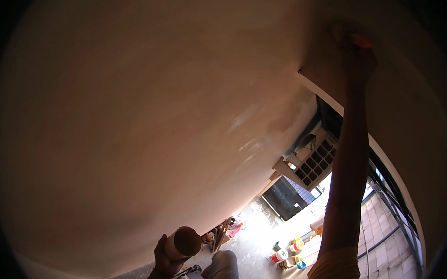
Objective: The person paints a ceiling using a paintbrush and a small container of paint. They repeatedly dip the brush into the container and apply paint to the ceiling surface in broad strokes.
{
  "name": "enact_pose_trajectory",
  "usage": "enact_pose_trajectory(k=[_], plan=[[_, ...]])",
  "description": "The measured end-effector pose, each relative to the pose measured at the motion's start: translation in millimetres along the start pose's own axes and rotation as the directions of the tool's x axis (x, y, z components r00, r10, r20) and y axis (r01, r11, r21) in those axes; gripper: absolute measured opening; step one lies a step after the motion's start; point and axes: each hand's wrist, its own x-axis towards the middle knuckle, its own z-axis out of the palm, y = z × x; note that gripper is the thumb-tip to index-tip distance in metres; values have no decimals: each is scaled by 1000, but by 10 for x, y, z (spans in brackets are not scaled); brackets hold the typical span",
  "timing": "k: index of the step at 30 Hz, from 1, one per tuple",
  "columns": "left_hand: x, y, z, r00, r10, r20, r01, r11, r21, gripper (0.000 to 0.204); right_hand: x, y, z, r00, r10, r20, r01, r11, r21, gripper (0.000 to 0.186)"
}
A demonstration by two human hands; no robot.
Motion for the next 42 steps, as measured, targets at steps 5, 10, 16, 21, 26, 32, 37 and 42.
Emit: enact_pose_trajectory(k=[5,10,16,21,26,32,37,42], plan=[[-74,-9,78,999,34,11,-34,999,-29,64,91,-275,-510,997,74,-34,-81,949,-305,19],[-164,24,34,999,-34,40,34,999,0,64,-115,182,-634,944,305,125,-321,937,136,28],[-169,30,-79,1000,-8,5,8,999,-39,63,31,-178,-341,954,-78,289,160,948,-274,25],[-180,45,-173,1000,6,-21,-7,998,-70,63,-357,-700,-359,783,-212,585,313,947,-77,46],[-182,86,-255,1000,11,-22,-13,997,-82,63,-899,-1319,-743,593,-270,759,385,922,28,57],[-209,159,-230,999,40,-3,-40,995,-86,67,-425,-945,-831,741,-395,543,422,903,80,35],[-204,174,-274,1000,21,-2,-21,997,-78,64,-730,-828,-545,586,104,804,-357,923,141,18],[-225,174,-259,1000,-1,-4,1,999,-43,63,-978,-1391,-912,660,-419,624,524,852,18,50]])
